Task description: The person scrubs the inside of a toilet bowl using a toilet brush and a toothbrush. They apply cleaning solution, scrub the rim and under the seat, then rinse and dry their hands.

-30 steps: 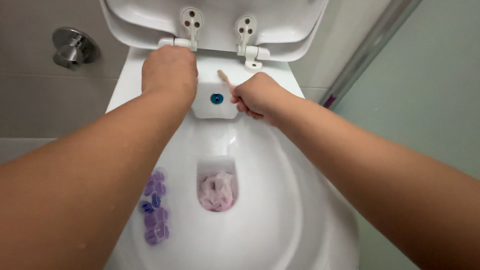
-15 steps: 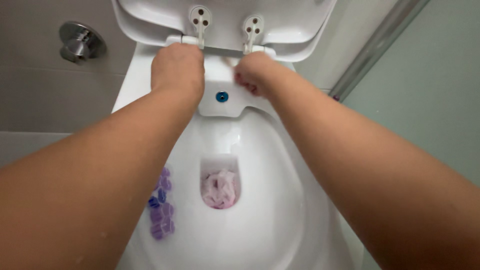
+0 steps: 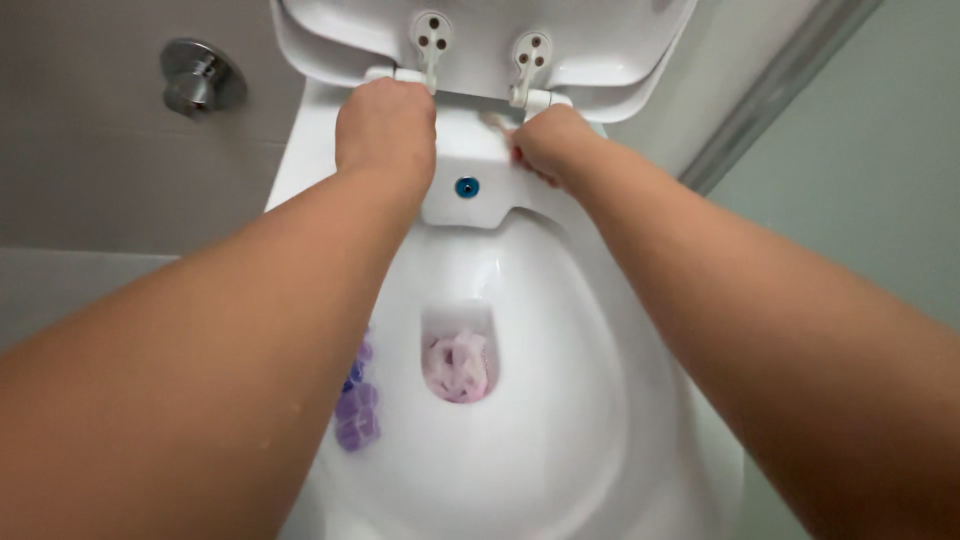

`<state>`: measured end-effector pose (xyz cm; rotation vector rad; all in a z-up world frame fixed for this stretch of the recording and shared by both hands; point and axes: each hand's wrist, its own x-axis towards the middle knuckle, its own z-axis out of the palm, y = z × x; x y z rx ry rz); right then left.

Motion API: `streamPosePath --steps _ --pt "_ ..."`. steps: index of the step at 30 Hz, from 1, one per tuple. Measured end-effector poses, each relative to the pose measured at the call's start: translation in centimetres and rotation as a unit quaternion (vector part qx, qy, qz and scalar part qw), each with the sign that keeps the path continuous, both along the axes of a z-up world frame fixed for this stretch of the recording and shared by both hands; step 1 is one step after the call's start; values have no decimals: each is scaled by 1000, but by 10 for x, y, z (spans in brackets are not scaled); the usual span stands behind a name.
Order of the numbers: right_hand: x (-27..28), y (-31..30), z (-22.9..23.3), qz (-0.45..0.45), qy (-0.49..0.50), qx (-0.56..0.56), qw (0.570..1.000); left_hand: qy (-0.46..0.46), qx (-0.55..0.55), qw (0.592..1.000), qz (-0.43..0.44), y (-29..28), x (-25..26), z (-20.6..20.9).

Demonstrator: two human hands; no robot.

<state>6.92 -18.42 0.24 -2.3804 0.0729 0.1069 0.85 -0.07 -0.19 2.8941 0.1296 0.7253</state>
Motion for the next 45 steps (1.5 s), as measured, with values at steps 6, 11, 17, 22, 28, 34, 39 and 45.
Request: streamPosePath --steps 6,11,17,22,28,34,39,45 --pt "-23 5 -21 169 -34 -65 983 -30 -39 994 -94 21 -40 6" --pt "-63 -37 1 204 -211 -336 895 -96 -67 981 -157 56 -88 -2" --pt "-39 -36 42 257 -360 -351 825 -104 -71 976 -178 64 -104 -9" --pt "-25 -43 41 236 -290 -410 832 -89 -44 984 -149 60 -106 -10" --pt "-22 -44 52 247 -261 -418 835 -56 -16 986 -156 60 -103 -11" --pt "-30 -35 51 162 -91 -366 912 -64 -30 987 -145 56 -104 -8" --pt "-29 -47 54 109 -4 -179 978 -44 -41 988 -141 57 -107 -9" --pt "-47 -21 8 209 8 -286 935 -55 -33 988 -139 56 -105 -9"
